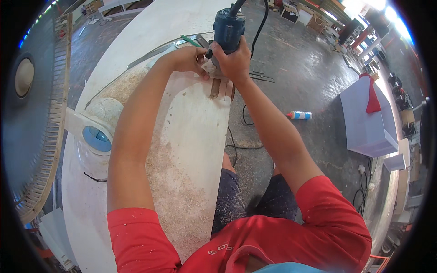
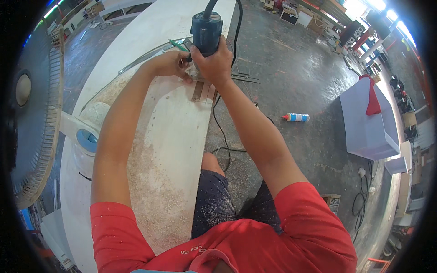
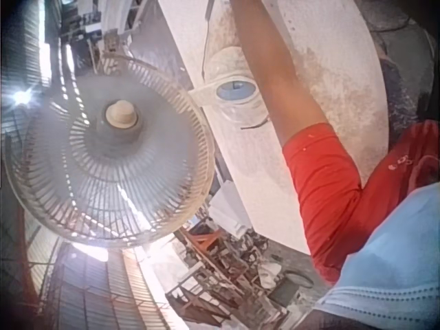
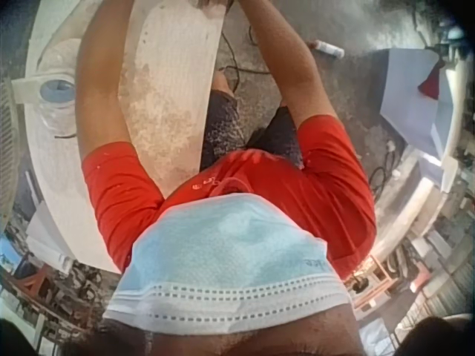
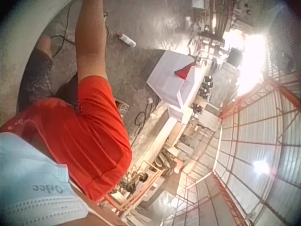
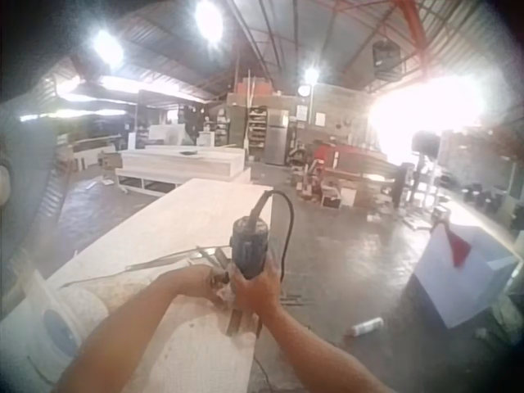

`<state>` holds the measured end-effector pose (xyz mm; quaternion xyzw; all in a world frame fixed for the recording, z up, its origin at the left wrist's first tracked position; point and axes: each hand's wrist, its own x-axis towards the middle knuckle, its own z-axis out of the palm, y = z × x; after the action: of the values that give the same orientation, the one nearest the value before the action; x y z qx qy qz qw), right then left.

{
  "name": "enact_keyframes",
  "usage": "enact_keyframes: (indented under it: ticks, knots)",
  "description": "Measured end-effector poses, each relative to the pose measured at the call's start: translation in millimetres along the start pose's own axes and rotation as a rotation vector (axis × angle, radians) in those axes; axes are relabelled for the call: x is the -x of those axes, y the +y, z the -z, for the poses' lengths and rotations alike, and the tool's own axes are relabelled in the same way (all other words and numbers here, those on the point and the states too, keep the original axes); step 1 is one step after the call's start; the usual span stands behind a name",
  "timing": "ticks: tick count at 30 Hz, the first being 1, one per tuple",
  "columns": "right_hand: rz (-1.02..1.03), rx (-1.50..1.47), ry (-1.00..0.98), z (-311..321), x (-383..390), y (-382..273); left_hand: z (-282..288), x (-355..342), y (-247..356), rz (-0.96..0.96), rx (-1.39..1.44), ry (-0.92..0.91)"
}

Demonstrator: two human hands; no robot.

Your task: The person uses a hand router to cut a groove along the edge of a piece of wood, then uses pliers to remove a small metal bracket or pin.

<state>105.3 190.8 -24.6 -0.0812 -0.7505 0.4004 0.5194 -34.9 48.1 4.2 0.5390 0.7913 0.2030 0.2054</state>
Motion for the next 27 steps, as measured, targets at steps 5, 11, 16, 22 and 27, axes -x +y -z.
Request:
enact_keyframes:
  ticks: [5, 11, 16, 22, 27]
  knots:
    - [0.009, 0.004, 0.010, -2, 2, 1, -4, -4, -7, -0.023, 0.034, 0.004]
    - [0.010, 0.008, 0.004, -3, 3, 3, -7, -4, -10, -0.022, 0.022, 0.019]
    - [-0.002, -0.013, 0.032, 1, 8, -9, -9, 2, -8, -0.052, 0.070, 0.011]
    - [-0.025, -0.022, 0.014, 3, 14, -18, -13, 11, -10, -0.088, 0.151, 0.038]
    - [-0.014, -0.020, 0.010, 3, 17, -21, -15, 17, -9, -0.101, 0.075, 0.063]
